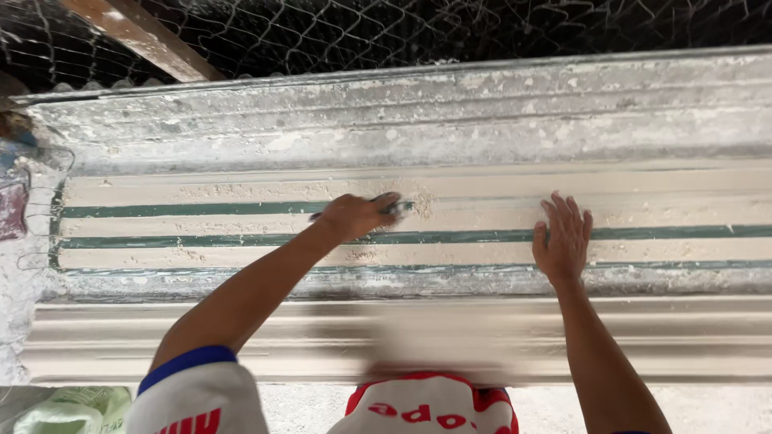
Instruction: The person sands the surface of stacked white decorative moldings using a sanding block. They move the block back and forth along the grooves and edges of each piece, working systematically from one end to the other.
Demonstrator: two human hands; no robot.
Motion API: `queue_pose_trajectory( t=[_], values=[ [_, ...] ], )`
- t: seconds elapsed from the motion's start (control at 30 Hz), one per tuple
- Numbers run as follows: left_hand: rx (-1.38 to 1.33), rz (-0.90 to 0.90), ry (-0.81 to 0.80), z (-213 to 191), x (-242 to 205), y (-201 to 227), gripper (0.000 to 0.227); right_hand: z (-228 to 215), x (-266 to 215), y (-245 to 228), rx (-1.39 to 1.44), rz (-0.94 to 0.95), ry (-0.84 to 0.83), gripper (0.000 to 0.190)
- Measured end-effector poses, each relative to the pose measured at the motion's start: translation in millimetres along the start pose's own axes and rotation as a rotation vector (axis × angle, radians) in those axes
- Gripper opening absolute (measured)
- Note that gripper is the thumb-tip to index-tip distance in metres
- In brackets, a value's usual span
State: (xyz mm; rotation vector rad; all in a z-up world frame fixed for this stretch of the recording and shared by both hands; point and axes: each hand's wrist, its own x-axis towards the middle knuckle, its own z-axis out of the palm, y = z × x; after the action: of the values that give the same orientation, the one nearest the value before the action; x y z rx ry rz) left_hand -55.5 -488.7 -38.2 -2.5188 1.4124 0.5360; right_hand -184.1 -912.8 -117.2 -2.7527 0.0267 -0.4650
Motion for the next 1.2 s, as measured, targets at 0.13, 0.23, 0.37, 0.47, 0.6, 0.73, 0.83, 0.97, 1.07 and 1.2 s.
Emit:
queue_pose_trajectory(
  t=[0.13,0.23,0.37,0.47,0.6,0.73,0.83,0.97,1.07,1.2],
  values=[
    [-0.024,-0.042,-0.061,-12.4,7.2,-3.3,0.046,-1.3,11.9,-0.2,-0.016,-0.005,-0.011,0.042],
    [-0.213,-0.166,-0.29,-1.9,-46.0,-31.8,0.041,3.7,4.7,0.6,-0.033,0.015,-0.05,0.046],
    [-0.182,0.033,0.182,7.8,-58.3,-49.1,0.048,10.4,12.0,10.4,-0.073,0.044,-0.075,0.051],
    [-0.161,-0.054,-0.224,14.6,-4.1,-13.3,0.061,9.5,-3.3,10.0,-0.107,0.021,-0.136,0.053],
    [-0.216,0.071,0.182,8.5,33.2,2.8,0.044,6.9,21.5,13.4,-0.084,0.006,-0.111,0.057],
    [-0.41,-0.209,-0.215,12.9,-42.4,-32.6,0.054,15.3,0.0,7.8,-0.123,0.041,-0.161,0.058],
    [-0.237,-0.137,-0.175,-3.5,-41.8,-49.8,0.06,16.8,17.1,14.4,-0.175,0.045,-0.167,0.059],
    [-0.293,0.043,0.093,-12.1,39.4,7.3,0.034,14.5,8.4,8.7,-0.179,0.059,-0.187,0.059],
    [-0.326,-0.008,0.065,-20.0,74.6,24.6,0.043,9.0,6.8,9.8,-0.117,0.02,-0.173,0.058],
    [-0.362,-0.086,-0.08,-13.9,6.3,-9.5,0.043,11.7,7.4,8.4,-0.173,0.032,-0.16,0.058]
  ],
)
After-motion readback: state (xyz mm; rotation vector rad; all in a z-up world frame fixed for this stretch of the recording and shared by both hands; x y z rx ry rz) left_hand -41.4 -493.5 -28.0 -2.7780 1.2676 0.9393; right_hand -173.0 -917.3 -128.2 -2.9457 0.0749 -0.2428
